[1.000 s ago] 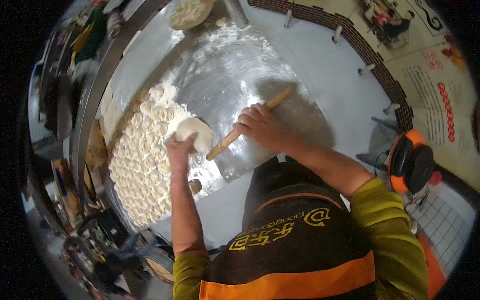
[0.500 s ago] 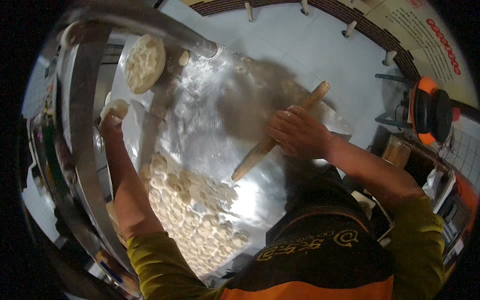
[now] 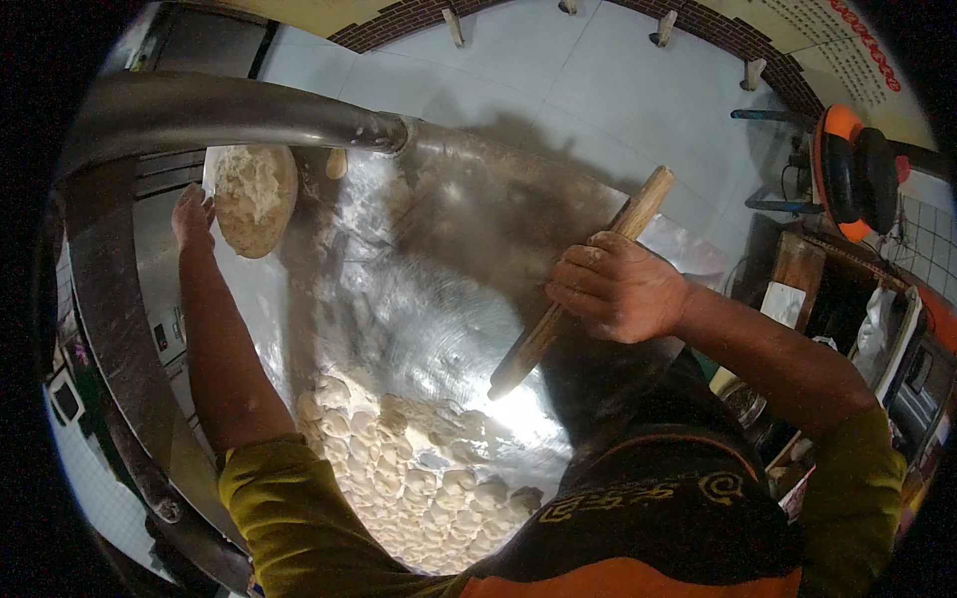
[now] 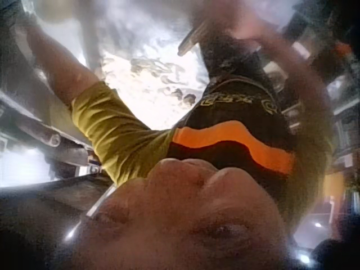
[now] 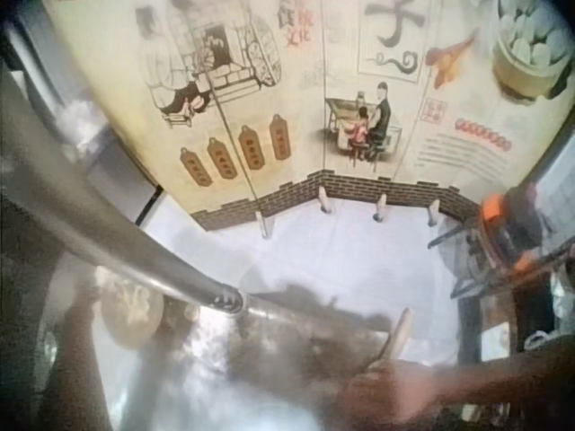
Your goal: The person weighs small dough portions on a digital scale, then uses a rolling pin to flatten each portion into a circular wrapper. The wrappers are placed in neat rows on a floured metal countertop.
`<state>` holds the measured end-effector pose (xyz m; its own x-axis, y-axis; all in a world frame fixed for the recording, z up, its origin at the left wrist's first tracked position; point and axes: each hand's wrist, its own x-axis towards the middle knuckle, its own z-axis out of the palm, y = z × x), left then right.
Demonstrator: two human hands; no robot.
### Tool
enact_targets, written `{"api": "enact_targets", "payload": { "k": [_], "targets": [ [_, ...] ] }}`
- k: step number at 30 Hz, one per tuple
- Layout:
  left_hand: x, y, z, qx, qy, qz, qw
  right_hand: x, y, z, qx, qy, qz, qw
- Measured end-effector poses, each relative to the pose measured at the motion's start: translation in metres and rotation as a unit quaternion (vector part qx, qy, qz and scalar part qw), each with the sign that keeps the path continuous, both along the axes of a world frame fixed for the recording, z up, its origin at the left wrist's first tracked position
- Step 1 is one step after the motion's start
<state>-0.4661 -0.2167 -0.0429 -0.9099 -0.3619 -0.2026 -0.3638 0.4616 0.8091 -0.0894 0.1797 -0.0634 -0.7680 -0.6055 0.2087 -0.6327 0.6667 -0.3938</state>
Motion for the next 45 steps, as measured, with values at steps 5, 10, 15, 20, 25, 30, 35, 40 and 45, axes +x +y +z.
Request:
{"api": "enact_targets", "payload": {
  "k": [5,10,15,20,25,30,35,40,45],
  "targets": [
    [-0.014,0.005,-0.007,0.007,-0.056,-0.068,0.996,-0.001,-0.001,-0.003,0.005,-0.012,0.001,1.000],
    [-0.044,0.002,-0.017,0.141,-0.045,-0.035,0.988,0.003,-0.001,-0.005,0.001,0.040,-0.019,0.999],
    [-0.044,0.004,-0.012,0.141,-0.053,-0.105,0.983,0.004,0.001,-0.007,-0.007,0.026,-0.027,0.999],
    [-0.023,0.008,-0.006,0.190,-0.179,-0.144,0.954,0.006,-0.002,-0.006,-0.008,0.034,-0.030,0.999],
    [0.021,0.020,-0.004,0.186,-0.153,-0.145,0.960,0.002,-0.005,-0.001,-0.036,0.032,-0.037,0.998],
    [0.070,0.044,0.000,0.204,-0.090,-0.137,0.965,0.005,-0.003,-0.001,-0.012,0.007,-0.036,0.999],
    [0.098,0.027,0.009,0.213,-0.136,-0.112,0.961,0.005,-0.002,-0.005,-0.005,-0.002,-0.019,1.000],
    [0.201,-0.011,0.031,0.175,-0.034,-0.068,0.982,0.009,-0.005,-0.002,0.010,0.011,-0.038,0.999],
    [0.316,-0.086,0.026,-0.081,-0.003,0.051,0.995,0.010,-0.007,-0.008,0.003,0.022,-0.030,0.999]
  ]
}}
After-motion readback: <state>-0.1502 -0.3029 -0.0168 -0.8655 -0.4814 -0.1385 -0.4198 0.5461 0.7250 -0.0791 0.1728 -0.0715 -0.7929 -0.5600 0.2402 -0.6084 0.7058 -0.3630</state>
